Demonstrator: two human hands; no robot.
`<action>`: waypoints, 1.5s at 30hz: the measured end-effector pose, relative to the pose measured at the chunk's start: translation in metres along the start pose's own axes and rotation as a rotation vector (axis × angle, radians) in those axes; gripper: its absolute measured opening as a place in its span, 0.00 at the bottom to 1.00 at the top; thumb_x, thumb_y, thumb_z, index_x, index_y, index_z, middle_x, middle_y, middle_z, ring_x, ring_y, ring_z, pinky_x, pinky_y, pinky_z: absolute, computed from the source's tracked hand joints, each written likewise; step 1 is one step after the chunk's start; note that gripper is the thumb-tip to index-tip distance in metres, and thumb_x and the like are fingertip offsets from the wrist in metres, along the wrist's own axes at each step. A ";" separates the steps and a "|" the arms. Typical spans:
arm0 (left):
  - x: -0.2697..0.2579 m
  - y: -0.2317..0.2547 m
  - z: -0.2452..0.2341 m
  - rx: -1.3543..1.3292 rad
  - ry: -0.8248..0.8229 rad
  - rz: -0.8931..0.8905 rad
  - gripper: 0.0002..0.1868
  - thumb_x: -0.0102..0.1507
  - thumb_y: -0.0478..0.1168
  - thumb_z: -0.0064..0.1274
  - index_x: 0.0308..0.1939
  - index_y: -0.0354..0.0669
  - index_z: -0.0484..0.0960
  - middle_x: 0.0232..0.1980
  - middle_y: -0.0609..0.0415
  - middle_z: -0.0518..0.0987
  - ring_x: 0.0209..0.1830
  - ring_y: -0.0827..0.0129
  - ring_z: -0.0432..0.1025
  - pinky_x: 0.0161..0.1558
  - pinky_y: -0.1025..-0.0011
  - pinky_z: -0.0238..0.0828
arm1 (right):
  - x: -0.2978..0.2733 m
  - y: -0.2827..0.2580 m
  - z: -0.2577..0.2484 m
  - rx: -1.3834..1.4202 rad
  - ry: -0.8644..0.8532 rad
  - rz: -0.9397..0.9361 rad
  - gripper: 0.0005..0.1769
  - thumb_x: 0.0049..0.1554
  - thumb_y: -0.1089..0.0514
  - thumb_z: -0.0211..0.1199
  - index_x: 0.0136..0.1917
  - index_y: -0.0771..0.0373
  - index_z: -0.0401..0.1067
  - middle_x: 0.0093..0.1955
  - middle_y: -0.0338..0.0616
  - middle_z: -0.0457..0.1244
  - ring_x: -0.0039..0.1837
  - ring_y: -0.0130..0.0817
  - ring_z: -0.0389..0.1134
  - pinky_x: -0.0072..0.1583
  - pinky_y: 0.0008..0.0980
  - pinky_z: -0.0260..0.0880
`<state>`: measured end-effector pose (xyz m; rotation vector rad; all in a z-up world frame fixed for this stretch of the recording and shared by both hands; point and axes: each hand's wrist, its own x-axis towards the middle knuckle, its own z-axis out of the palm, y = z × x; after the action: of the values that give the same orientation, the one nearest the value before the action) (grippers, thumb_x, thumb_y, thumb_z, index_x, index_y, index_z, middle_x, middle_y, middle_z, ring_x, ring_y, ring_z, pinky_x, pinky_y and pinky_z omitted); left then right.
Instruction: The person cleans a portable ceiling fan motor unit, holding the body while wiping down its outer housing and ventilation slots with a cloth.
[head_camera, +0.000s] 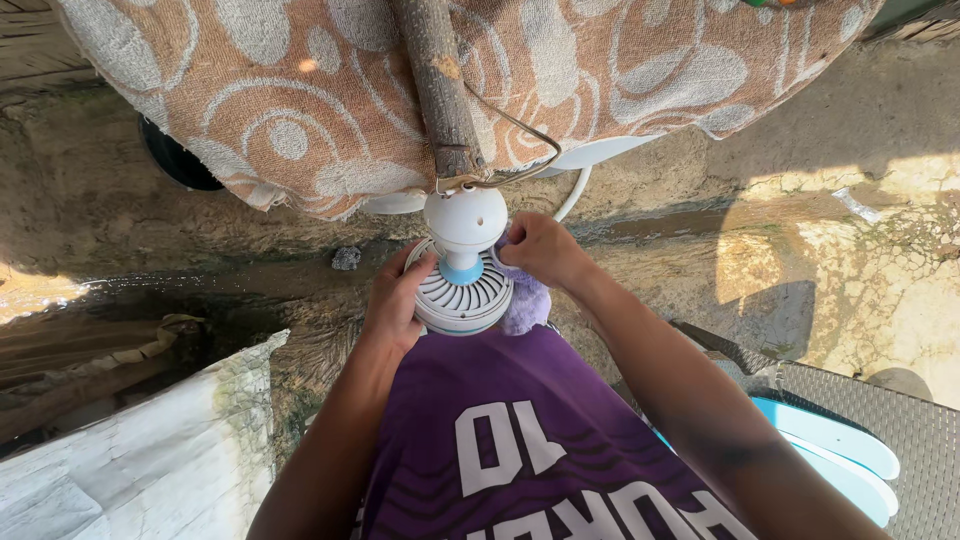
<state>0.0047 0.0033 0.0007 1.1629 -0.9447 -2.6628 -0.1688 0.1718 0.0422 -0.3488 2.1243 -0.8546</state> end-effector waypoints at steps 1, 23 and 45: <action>0.000 -0.003 0.001 -0.007 -0.010 0.034 0.18 0.66 0.36 0.55 0.60 0.36 0.80 0.50 0.49 0.84 0.46 0.67 0.80 0.46 0.66 0.81 | 0.013 -0.001 0.001 0.007 -0.038 -0.083 0.14 0.49 0.58 0.71 0.44 0.69 0.74 0.37 0.42 0.68 0.41 0.27 0.65 0.44 0.32 0.69; -0.010 0.009 0.004 0.065 0.065 -0.030 0.24 0.66 0.39 0.55 0.65 0.40 0.75 0.55 0.46 0.83 0.51 0.63 0.81 0.49 0.62 0.83 | 0.026 -0.006 0.003 0.132 -0.188 -0.169 0.24 0.43 0.62 0.67 0.55 0.67 0.77 0.45 0.42 0.71 0.45 0.24 0.67 0.50 0.28 0.69; -0.018 -0.004 0.011 0.007 0.030 0.028 0.24 0.67 0.41 0.54 0.67 0.41 0.72 0.57 0.48 0.81 0.51 0.65 0.79 0.48 0.64 0.82 | -0.048 0.017 -0.005 0.334 -0.043 0.211 0.09 0.53 0.57 0.65 0.39 0.67 0.76 0.32 0.39 0.65 0.32 0.22 0.65 0.34 0.25 0.68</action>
<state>0.0102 0.0180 0.0153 1.1788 -0.9597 -2.6150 -0.1413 0.2101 0.0608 0.0303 1.8961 -1.0439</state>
